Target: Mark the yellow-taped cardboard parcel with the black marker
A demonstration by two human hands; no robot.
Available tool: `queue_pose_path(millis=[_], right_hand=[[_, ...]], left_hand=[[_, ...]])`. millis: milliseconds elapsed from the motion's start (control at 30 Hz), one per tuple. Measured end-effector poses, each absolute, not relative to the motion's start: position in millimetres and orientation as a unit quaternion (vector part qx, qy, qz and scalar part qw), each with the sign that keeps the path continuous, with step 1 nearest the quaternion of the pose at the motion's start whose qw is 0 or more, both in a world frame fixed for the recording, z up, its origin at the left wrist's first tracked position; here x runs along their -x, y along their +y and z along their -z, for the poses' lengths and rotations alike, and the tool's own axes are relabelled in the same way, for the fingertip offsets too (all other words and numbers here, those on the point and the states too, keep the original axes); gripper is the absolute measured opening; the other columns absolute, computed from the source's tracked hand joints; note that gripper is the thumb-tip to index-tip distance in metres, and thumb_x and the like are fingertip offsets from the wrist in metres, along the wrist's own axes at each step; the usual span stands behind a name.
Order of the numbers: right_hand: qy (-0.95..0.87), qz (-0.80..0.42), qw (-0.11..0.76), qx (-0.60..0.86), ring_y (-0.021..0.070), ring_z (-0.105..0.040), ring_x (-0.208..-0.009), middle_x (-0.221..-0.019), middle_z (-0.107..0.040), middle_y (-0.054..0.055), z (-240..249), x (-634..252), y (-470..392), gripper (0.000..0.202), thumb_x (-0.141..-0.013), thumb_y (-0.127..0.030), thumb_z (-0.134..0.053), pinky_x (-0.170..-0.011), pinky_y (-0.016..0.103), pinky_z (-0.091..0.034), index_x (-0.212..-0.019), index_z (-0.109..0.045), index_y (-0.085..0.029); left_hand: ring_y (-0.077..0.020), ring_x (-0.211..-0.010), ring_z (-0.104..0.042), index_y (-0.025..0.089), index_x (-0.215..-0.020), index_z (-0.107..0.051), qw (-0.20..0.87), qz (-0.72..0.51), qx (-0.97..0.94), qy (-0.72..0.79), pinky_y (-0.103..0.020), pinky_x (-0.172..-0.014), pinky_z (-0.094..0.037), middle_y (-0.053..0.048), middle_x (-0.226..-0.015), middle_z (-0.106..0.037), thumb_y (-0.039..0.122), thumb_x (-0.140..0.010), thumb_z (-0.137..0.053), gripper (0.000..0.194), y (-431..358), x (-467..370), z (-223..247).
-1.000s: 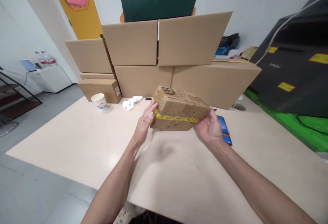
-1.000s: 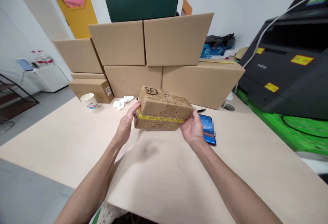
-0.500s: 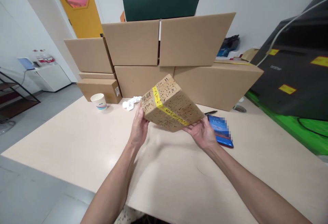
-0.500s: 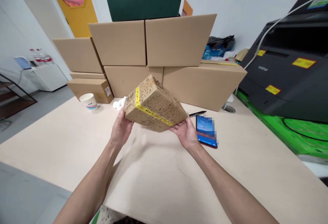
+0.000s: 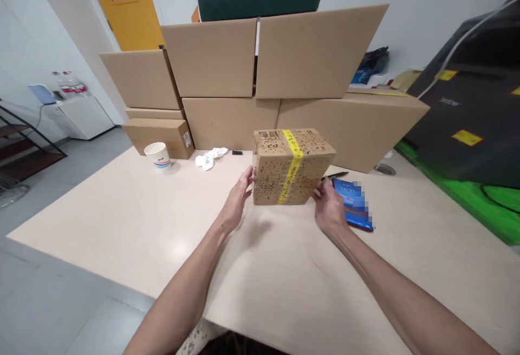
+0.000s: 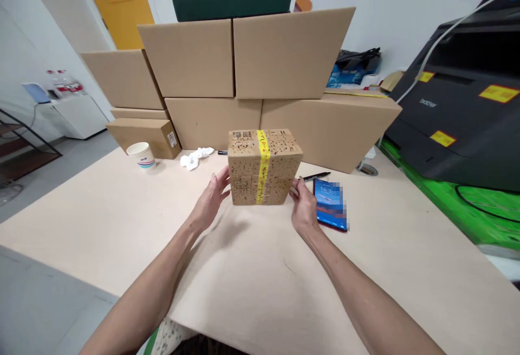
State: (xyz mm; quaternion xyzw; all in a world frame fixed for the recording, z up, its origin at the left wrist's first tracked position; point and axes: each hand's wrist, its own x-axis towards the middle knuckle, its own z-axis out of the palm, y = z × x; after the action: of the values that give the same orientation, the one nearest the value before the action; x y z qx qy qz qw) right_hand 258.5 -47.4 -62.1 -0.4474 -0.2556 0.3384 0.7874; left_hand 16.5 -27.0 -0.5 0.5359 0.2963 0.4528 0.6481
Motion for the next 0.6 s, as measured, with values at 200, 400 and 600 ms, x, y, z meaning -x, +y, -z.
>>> queue_pose_path(millis=[200,400,600], right_hand=[[-0.301,-0.376,0.775,0.409,0.0223,-0.073,-0.103,-0.1,-0.081,0.001,53.3,-246.7,-55.4,0.045,-0.08,-0.07,-0.072,-0.087,0.036,-0.052,-0.094,-0.076,-0.027],[-0.25,-0.37,0.817,0.365,0.0185,-0.072,-0.087,-0.088,-0.078,-0.002,50.7,-247.5,-55.1,0.041,-0.076,-0.07,-0.075,-0.08,0.033,-0.054,-0.083,-0.073,-0.03],[-0.259,-0.36,0.818,0.366,0.0168,-0.07,-0.077,-0.077,-0.073,-0.001,50.6,-248.3,-54.9,0.042,-0.08,-0.07,-0.071,-0.076,0.032,-0.054,-0.079,-0.071,-0.029]], left_hand=[[-0.0376,-0.158,-0.029,0.037,-0.142,-0.061,0.639,-0.46,-0.531,0.313,-0.059,-0.126,-0.023,-0.005,-0.169,-0.039,0.083,-0.088,-0.049,0.072,-25.9,-15.6,2.1],[-0.0355,-0.148,-0.044,0.029,-0.123,-0.072,0.644,-0.499,-0.506,0.283,-0.055,-0.123,-0.032,-0.008,-0.153,-0.059,0.085,-0.088,-0.047,0.07,-27.6,-13.9,-6.7],[-0.0363,-0.144,-0.048,0.026,-0.12,-0.071,0.637,-0.524,-0.469,0.315,-0.054,-0.116,-0.039,-0.01,-0.146,-0.063,0.082,-0.088,-0.051,0.068,-25.0,-11.1,-6.4]])
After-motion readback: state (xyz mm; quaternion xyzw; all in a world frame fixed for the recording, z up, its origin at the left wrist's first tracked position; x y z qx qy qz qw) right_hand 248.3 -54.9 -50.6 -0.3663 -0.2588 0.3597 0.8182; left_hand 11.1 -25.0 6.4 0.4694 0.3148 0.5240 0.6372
